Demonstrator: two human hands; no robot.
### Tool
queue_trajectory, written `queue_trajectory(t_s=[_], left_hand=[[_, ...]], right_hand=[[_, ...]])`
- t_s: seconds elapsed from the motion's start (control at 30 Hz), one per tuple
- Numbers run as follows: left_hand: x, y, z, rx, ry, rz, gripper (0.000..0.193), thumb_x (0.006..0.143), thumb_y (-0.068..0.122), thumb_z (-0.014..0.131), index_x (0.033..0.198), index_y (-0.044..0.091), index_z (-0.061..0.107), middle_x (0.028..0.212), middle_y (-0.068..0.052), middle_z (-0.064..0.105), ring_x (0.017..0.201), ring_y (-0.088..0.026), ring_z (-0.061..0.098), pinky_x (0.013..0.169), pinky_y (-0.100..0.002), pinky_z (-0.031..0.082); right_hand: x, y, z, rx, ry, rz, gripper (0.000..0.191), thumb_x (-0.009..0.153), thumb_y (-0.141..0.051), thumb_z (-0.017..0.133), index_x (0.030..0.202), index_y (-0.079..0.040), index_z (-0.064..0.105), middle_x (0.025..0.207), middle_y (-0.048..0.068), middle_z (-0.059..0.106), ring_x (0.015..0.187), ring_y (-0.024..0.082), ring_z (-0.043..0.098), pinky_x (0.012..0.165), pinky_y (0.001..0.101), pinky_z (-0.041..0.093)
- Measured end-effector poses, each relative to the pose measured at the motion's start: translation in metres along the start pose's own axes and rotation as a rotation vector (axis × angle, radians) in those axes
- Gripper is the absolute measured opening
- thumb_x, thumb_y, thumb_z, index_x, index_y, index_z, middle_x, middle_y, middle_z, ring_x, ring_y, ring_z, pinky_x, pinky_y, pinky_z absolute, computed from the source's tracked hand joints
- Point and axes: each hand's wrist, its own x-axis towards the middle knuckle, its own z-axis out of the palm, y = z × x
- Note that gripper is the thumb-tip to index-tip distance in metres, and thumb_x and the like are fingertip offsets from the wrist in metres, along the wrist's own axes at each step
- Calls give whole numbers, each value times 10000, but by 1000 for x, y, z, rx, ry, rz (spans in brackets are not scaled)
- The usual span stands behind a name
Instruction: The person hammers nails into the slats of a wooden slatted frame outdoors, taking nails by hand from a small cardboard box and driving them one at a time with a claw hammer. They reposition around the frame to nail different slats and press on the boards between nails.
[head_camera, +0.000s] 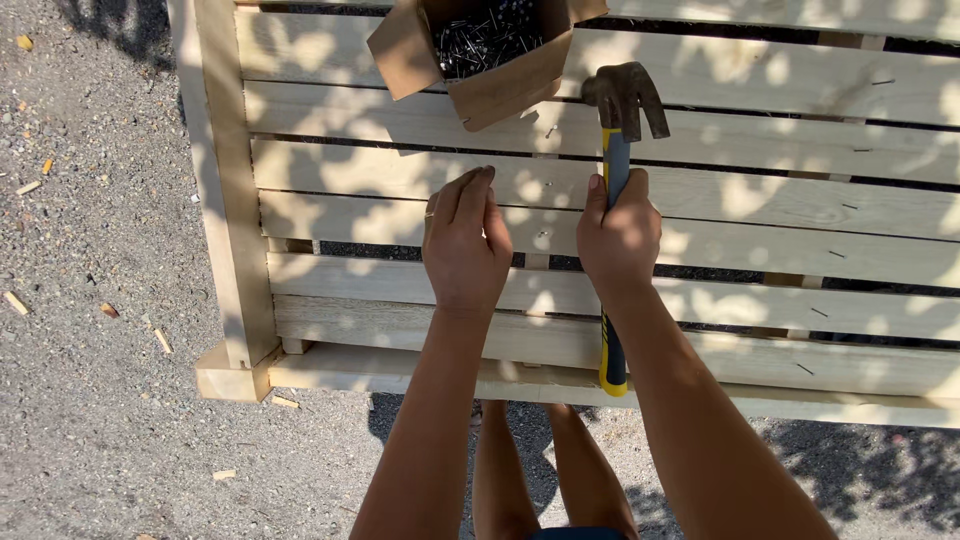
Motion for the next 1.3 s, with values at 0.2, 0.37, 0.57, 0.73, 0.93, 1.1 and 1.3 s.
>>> queue_trajectory(t_s=[0.2, 0.37, 0.57, 0.73, 0.93, 1.1, 1.3], left_hand=[[164, 0, 23, -100, -163, 236, 190, 962, 32, 659, 1133, 64, 736, 1106, -138, 715, 1055, -363, 691, 901, -411, 573], [218, 13, 66, 578, -427, 338, 256, 753, 110, 718, 992, 23, 738, 1024, -208, 724, 964, -327, 714, 799, -379, 584], [221, 23, 65, 659, -671, 225, 179, 854, 110, 704, 1019, 88, 767, 1056, -166, 751, 979, -306, 739, 799, -389, 601], [221, 26, 62, 666, -732, 275, 153, 879, 112, 688, 999, 109, 783, 1031, -152, 763, 951, -301, 747, 767, -405, 607], [216, 21, 62, 676, -689, 241, 160, 844, 121, 703, 985, 125, 779, 1017, -119, 758, 972, -302, 735, 773, -406, 595], [207, 35, 41, 625, -567, 244, 206, 753, 127, 757, 957, 98, 766, 976, -127, 739, 948, -289, 731, 759, -393, 589], [116, 27, -33, -347, -499, -99, 103, 885, 91, 758, 974, 46, 782, 823, -88, 785, 752, -169, 781, 715, -288, 603]], right_hand=[[-1, 6, 7, -29, -8, 52, 251, 1045, -226, 602, 992, -15, 478, 613, 156, 636, 518, 378, 661, 511, 470, 516], [1, 4, 6, -78, 13, 73, 272, 1033, -269, 619, 983, -32, 493, 630, 175, 653, 577, 418, 663, 546, 498, 526], [3, 12, 7, -65, -28, 123, 301, 1043, -309, 594, 1009, -32, 481, 649, 186, 658, 610, 440, 668, 563, 531, 517], [3, 11, 5, -61, -29, 104, 312, 1036, -309, 595, 993, -26, 470, 657, 186, 661, 614, 436, 677, 563, 521, 527], [4, 6, 4, -88, -12, 87, 304, 1048, -299, 593, 1013, -20, 478, 672, 196, 666, 636, 444, 682, 570, 530, 525], [5, -4, -1, -106, -57, 176, 314, 1046, -311, 588, 1013, -19, 479, 689, 197, 667, 637, 440, 685, 556, 517, 534], [2, -12, -4, -123, -40, 169, 324, 1053, -321, 590, 1024, -13, 496, 689, 210, 666, 636, 446, 684, 574, 519, 528]])
